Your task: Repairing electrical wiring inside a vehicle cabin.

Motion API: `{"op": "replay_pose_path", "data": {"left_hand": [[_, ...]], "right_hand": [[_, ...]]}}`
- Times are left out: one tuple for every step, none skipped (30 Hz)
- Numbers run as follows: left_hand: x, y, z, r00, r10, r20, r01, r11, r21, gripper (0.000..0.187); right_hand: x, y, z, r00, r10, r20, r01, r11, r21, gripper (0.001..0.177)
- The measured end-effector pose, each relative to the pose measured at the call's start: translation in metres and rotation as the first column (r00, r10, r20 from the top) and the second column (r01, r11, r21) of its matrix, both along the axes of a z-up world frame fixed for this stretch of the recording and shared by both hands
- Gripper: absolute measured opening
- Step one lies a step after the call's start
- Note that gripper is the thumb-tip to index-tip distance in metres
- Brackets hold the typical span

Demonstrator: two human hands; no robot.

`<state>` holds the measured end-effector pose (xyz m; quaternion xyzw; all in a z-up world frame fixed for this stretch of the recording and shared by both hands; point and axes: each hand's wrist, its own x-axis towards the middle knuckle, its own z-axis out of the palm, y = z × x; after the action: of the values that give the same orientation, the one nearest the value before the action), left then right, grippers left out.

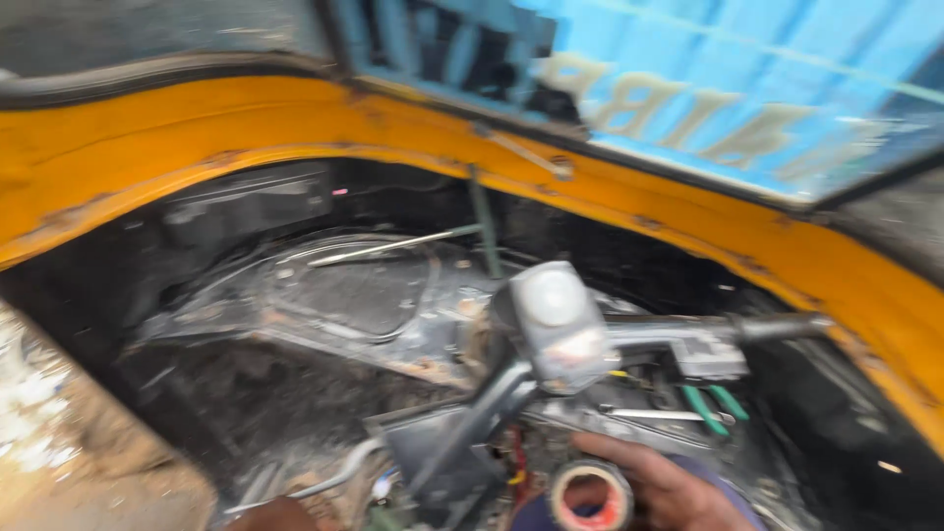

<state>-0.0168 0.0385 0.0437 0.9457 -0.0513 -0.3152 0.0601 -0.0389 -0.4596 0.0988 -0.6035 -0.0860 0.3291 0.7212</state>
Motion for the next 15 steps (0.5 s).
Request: {"op": "replay_pose_path", "data": {"left_hand": [[0.013,-0.033,0.011,1.0,-0.02,-0.004,0.02,1.0,0.003,0.049],[0.02,-0.068,0.021,0.999,-0.04,-0.008,0.04,0.999,0.006,0.049],[0.018,-0.101,0.029,0.999,-0.051,-0.016,0.052,0.999,0.011,0.048],[0.004,-0.146,0.045,0.998,-0.063,-0.021,0.064,0.998,0.009,0.048],[-0.011,-0.186,0.064,0.966,0.0,0.259,0.124,0.876,-0.466,0.054],[-0.027,-0.224,0.082,0.869,0.198,0.453,0.287,0.543,-0.789,0.061],[-0.035,-0.253,0.081,0.869,0.201,0.452,0.283,0.548,-0.787,0.061],[-0.044,-0.281,0.081,0.937,0.197,0.29,0.197,0.39,-0.9,0.064],[-0.051,-0.309,0.081,0.978,0.163,0.128,0.09,0.22,-0.971,0.068],[-0.053,-0.318,0.08,0.977,0.167,0.13,0.091,0.223,-0.97,0.068],[-0.055,-0.327,0.078,0.991,0.133,0.027,0.002,0.184,-0.983,0.067],[-0.057,-0.335,0.075,0.993,0.095,-0.076,-0.09,0.148,-0.985,0.066],[-0.063,-0.341,0.065,0.993,0.091,-0.078,-0.091,0.151,-0.984,0.066],[-0.069,-0.347,0.054,0.956,0.165,-0.242,-0.254,0.058,-0.965,0.068],[-0.074,-0.352,0.043,0.89,0.22,-0.399,-0.4,-0.044,-0.915,0.071]], "right_hand": [[-0.011,-0.03,-0.008,1.0,-0.021,-0.001,0.021,1.0,-0.003,0.08],[-0.022,-0.059,-0.016,0.998,-0.063,-0.005,0.063,0.998,0.028,0.074],[-0.035,-0.085,-0.025,0.995,-0.097,-0.014,0.097,0.994,0.058,0.068],[-0.047,-0.105,-0.04,0.994,-0.109,-0.018,0.11,0.992,0.056,0.068],[-0.054,-0.119,-0.057,0.975,-0.187,0.122,0.199,0.976,-0.089,0.057],[-0.063,-0.132,-0.074,0.932,-0.24,0.27,0.302,0.928,-0.218,0.053],[-0.068,-0.132,-0.072,0.934,-0.236,0.267,0.297,0.931,-0.214,0.053],[-0.073,-0.131,-0.069,0.933,-0.249,0.26,0.299,0.939,-0.171,0.054],[-0.076,-0.13,-0.066,0.93,-0.263,0.256,0.302,0.945,-0.127,0.054],[-0.078,-0.129,-0.063,0.931,-0.259,0.257,0.297,0.947,-0.123,0.054],[-0.083,-0.127,-0.06,0.926,-0.284,0.248,0.308,0.95,-0.061,0.056],[-0.086,-0.125,-0.057,0.921,-0.309,0.236,0.318,0.948,0.002,0.057],[-0.089,-0.128,-0.059,0.92,-0.314,0.234,0.322,0.947,0.003,0.057],[-0.091,-0.13,-0.062,0.939,-0.319,0.126,0.291,0.935,0.202,0.071],[-0.092,-0.131,-0.065,0.953,-0.302,0.022,0.269,0.878,0.395,0.086]]}}
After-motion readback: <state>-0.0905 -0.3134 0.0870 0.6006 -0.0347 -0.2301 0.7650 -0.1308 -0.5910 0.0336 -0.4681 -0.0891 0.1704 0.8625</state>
